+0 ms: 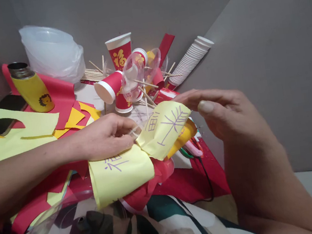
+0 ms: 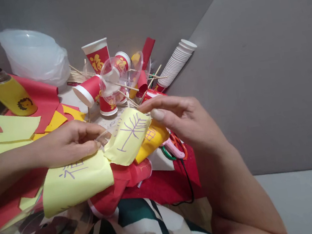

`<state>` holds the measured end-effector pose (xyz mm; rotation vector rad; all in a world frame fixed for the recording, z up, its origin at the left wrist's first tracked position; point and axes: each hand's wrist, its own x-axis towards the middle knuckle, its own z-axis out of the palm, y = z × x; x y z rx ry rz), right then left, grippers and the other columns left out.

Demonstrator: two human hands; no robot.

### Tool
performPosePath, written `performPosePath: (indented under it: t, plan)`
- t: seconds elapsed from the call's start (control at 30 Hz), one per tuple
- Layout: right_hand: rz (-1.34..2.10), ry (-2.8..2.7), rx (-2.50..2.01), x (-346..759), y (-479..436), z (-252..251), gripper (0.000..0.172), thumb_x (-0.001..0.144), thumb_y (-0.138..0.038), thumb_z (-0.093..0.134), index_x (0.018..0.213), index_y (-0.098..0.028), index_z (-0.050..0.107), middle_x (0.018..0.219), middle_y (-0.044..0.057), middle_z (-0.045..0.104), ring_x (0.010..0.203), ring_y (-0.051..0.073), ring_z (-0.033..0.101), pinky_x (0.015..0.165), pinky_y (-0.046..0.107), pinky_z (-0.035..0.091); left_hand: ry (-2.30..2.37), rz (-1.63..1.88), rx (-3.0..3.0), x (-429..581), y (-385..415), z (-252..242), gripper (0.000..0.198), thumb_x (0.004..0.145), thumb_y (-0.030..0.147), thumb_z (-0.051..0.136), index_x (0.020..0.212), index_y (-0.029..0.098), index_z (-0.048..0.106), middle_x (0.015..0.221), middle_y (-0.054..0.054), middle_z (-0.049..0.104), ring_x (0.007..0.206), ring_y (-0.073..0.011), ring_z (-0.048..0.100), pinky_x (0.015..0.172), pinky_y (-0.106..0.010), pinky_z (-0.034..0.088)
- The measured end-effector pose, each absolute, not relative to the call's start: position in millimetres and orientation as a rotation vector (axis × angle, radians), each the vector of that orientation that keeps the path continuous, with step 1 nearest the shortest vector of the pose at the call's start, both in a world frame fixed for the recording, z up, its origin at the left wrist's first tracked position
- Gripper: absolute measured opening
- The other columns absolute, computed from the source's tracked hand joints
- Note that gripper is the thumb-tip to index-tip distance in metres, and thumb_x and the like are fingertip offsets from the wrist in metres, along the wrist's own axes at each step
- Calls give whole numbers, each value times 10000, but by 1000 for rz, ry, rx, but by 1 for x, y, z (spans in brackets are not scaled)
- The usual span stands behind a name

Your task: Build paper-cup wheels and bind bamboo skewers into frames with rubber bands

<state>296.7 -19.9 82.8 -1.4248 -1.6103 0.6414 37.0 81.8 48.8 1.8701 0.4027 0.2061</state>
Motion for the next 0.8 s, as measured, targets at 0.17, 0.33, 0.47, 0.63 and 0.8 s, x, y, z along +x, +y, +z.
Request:
performPosePath:
  t: [0.17, 0.33, 0.47, 0.63, 0.8]
  plan:
    - [745, -1833, -1436, 281, -3, 90, 238, 823, -480, 803, 862, -246, 817, 876, 29, 757, 779, 167, 680, 647, 242, 564, 404, 216, 1862, 38, 84, 44, 242, 791, 185, 540, 923, 181, 744, 748, 12, 651, 607, -111, 530, 536, -204, 352]
    - [802, -1868, -1364, 271, 6, 92, 207, 787, -449, 835, 796, -246, 797, 854, 23, 735, 761, 161, 686, 643, 248, 586, 416, 227, 1820, 40, 87, 40, 255, 812, 204, 548, 959, 185, 756, 831, -2, 707, 658, -131, 595, 557, -207, 385]
    - [818, -1838, -1322, 270, 8, 90, 183, 778, -421, 843, 738, -249, 798, 932, 33, 734, 812, 157, 692, 671, 249, 594, 417, 227, 1803, 41, 88, 38, 233, 847, 223, 557, 940, 190, 767, 828, -1, 708, 665, -129, 594, 567, -201, 401]
    - [861, -1806, -1281, 269, 8, 88, 138, 778, -350, 848, 707, -245, 794, 972, 33, 721, 818, 147, 681, 672, 247, 598, 401, 201, 1851, 41, 89, 40, 246, 864, 216, 550, 959, 195, 776, 781, 10, 678, 640, -117, 553, 565, -191, 403]
    - [902, -1789, -1286, 264, 11, 87, 175, 788, -381, 841, 704, -239, 784, 957, 37, 723, 801, 153, 683, 667, 257, 603, 394, 187, 1848, 41, 90, 38, 229, 875, 227, 553, 926, 196, 775, 738, 15, 661, 612, -112, 537, 554, -186, 393]
